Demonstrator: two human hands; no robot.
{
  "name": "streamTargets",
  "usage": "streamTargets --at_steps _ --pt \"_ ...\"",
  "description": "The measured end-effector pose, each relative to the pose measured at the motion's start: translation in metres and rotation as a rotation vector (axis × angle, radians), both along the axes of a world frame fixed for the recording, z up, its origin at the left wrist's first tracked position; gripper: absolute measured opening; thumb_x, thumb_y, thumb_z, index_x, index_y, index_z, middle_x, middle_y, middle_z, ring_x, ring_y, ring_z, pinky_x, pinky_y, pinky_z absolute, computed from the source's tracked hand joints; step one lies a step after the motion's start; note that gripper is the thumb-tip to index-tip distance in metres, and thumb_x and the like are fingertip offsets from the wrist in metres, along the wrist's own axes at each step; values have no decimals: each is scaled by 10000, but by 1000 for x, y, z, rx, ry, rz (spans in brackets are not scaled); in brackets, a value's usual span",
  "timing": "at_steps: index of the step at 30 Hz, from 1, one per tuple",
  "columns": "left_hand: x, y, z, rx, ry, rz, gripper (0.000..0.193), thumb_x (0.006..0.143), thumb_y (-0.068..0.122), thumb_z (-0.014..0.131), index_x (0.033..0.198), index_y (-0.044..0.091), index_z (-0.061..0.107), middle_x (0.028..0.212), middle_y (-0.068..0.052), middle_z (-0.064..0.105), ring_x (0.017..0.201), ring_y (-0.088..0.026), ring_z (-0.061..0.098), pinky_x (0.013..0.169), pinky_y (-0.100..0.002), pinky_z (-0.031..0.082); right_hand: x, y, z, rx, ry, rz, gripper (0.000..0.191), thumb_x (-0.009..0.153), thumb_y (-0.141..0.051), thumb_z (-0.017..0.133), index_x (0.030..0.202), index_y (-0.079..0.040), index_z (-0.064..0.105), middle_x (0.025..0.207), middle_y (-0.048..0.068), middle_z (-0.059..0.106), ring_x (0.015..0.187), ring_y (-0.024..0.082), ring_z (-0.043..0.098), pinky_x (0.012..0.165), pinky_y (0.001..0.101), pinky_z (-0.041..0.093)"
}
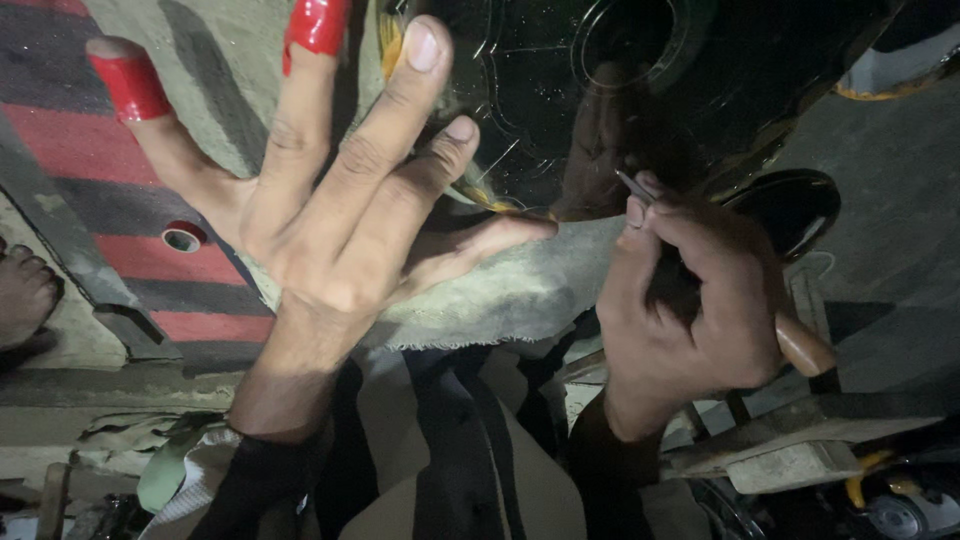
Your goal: The person sits on the floor with a black lacquered decorative plate on their lap and engraves ornamental patterns into its surface, holding the plate steady with one hand while cutting lines with a small chisel guided by a wooden mallet. They reposition the plate on a cloth pad and continue engraving different regions of the design.
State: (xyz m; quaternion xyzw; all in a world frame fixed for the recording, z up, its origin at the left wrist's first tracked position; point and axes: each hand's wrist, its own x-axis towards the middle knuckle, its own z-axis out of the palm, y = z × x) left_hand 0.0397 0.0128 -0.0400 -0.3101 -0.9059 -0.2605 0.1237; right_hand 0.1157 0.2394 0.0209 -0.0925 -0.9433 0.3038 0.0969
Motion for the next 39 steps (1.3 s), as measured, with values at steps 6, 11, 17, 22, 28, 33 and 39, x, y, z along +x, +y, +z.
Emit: streamTargets --at_steps 6,11,17,22,28,33,39 --pt "0 0 3 -15 -36 12 555 1081 527 531 978 96 866 1350 -1 808 1344 -363 630 982 -816 -30 8 -9 -1 42 -34 -80 123 1076 20 810 1138 10 704 1051 125 746 994 196 759 830 254 623" --pt "-2 1 4 7 -10 11 555 1099 516 510 954 97 843 1335 -13 796 1340 -360 609 986 -792 -28 10 -4 -1 -6 -32 -37 124 1071 27 800 1140 16 698 1071 135 752 999 203 772 829 261 639" --pt "-3 5 6 3 -25 19 543 1095 536 569 913 99 837 1303 -9 811 1324 -324 646 1009 -781 -20 11 -9 -3 -7 -36 -98 132 1063 41 797 1143 25 693 1091 130 737 970 201 767 804 238 630" --pt "-2 5 16 -24 -105 8 505 1081 509 552 1019 87 821 1352 -25 768 1347 -309 624 990 -765 -20 9 -10 -6 -34 -10 -91 133 1038 56 794 1116 41 687 1102 137 730 974 208 766 815 250 645" --pt "-3 7 19 -51 -123 20 465 1106 484 599 1052 74 811 1366 -25 742 1332 -288 629 980 -764 -10 10 -15 -1 -78 -22 -109 117 1051 73 772 1119 36 684 1068 155 749 987 201 773 825 264 638" --pt "-4 7 18 -301 33 37 253 1030 400 675 1068 199 825 1436 113 737 1424 -169 610 1201 -661 -32 7 -15 -6 -60 67 -97 133 1025 84 768 1110 62 668 1066 176 752 930 186 779 721 217 630" --pt "-1 8 27 -37 -161 5 437 1105 455 625 1017 63 796 1383 -42 744 1347 -318 627 998 -794 11 10 -18 -4 -124 41 -74 109 1016 94 736 1094 52 672 1085 187 747 994 234 774 834 277 655"
